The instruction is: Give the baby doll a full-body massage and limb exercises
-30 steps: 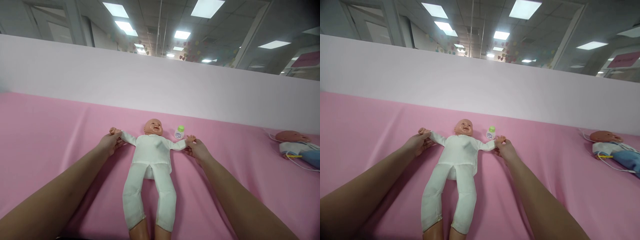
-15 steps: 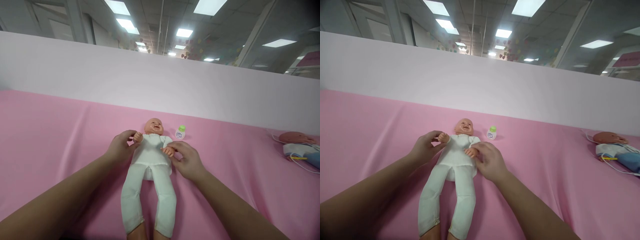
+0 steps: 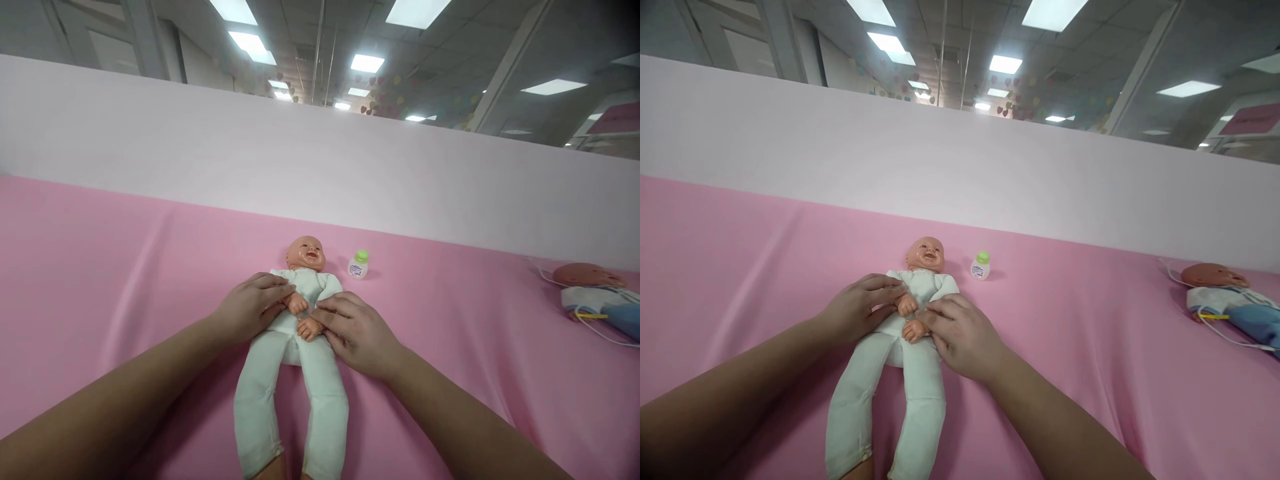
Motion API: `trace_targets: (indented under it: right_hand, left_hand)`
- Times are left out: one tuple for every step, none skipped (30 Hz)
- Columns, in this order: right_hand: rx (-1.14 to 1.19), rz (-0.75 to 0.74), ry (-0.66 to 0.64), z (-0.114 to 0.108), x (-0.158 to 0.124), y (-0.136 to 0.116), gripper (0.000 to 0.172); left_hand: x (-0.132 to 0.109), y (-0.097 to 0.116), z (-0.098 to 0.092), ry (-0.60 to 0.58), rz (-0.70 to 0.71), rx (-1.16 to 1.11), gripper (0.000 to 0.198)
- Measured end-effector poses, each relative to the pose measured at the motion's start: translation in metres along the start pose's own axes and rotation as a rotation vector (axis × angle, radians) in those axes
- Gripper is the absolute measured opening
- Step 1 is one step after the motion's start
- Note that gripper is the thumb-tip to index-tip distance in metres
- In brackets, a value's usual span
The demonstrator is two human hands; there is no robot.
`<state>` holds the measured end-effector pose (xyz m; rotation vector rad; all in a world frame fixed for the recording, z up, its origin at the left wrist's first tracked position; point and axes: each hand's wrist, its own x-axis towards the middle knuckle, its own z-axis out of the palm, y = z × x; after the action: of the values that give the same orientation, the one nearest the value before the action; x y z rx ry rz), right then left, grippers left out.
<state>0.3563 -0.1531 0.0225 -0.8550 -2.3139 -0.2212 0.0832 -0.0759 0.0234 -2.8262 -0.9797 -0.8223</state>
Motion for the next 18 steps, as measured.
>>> trace_targets:
  right_hand:
    - [-0.001, 0.0, -0.003, 0.001, 0.0, 0.001, 0.038]
    - [0.003, -0.001, 0.002, 0.002, 0.0, 0.002, 0.038]
    - [0.013, 0.001, 0.013, 0.003, -0.001, 0.003, 0.039]
    - [0.03, 0.009, 0.032, 0.004, -0.001, 0.004, 0.041]
    - [0.052, 0.027, 0.059, 0.004, -0.002, 0.006, 0.043]
    - [0.078, 0.06, 0.094, 0.005, -0.004, 0.008, 0.044]
    - [0.102, 0.11, 0.129, 0.005, -0.005, 0.01, 0.044]
    - [0.124, 0.178, 0.165, 0.005, -0.006, 0.013, 0.043]
    - [0.15, 0.261, 0.201, 0.005, -0.008, 0.015, 0.041]
    - [0.185, 0.355, 0.237, 0.004, -0.009, 0.019, 0.039]
    - [0.228, 0.455, 0.275, 0.004, -0.01, 0.022, 0.038]
    - [0.278, 0.556, 0.318, 0.003, -0.011, 0.026, 0.037]
    - [0.329, 0.65, 0.365, 0.002, -0.012, 0.031, 0.038]
    - [0.374, 0.733, 0.415, 0.002, -0.013, 0.036, 0.041]
    - [0.41, 0.804, 0.458, 0.001, -0.014, 0.042, 0.044]
    - [0.437, 0.865, 0.496, 0.002, -0.016, 0.048, 0.048]
    - [0.46, 0.92, 0.524, 0.002, -0.018, 0.055, 0.052]
    - [0.484, 0.978, 0.54, 0.004, -0.02, 0.063, 0.055]
  left_hand:
    - [-0.001, 0.0, 0.0, 0.003, -0.003, 0.004, 0.034]
    - [-0.001, -0.001, 0.001, 0.011, -0.013, 0.004, 0.035]
    - [-0.002, -0.001, 0.003, 0.025, -0.029, -0.002, 0.035]
    - [-0.003, -0.002, 0.005, 0.045, -0.054, -0.015, 0.036]
    - [-0.004, -0.003, 0.006, 0.071, -0.085, -0.037, 0.037]
    - [-0.004, -0.003, 0.007, 0.096, -0.121, -0.068, 0.038]
    - [-0.004, -0.004, 0.008, 0.117, -0.161, -0.107, 0.039]
    - [-0.003, -0.004, 0.008, 0.14, -0.207, -0.154, 0.039]
    - [-0.003, -0.005, 0.007, 0.164, -0.264, -0.21, 0.039]
    - [-0.002, -0.006, 0.006, 0.189, -0.331, -0.273, 0.039]
    - [-0.001, -0.007, 0.005, 0.213, -0.408, -0.343, 0.038]
    - [-0.001, -0.009, 0.003, 0.243, -0.491, -0.413, 0.037]
    - [0.0, -0.012, 0.003, 0.278, -0.572, -0.48, 0.036]
    - [0.0, -0.016, 0.002, 0.314, -0.644, -0.543, 0.035]
    - [0.0, -0.021, 0.003, 0.351, -0.703, -0.607, 0.034]
    - [0.0, -0.026, 0.003, 0.386, -0.753, -0.677, 0.035]
    - [0.0, -0.032, 0.004, 0.419, -0.801, -0.758, 0.036]
    - [0.0, -0.037, 0.006, 0.451, -0.855, -0.848, 0.037]
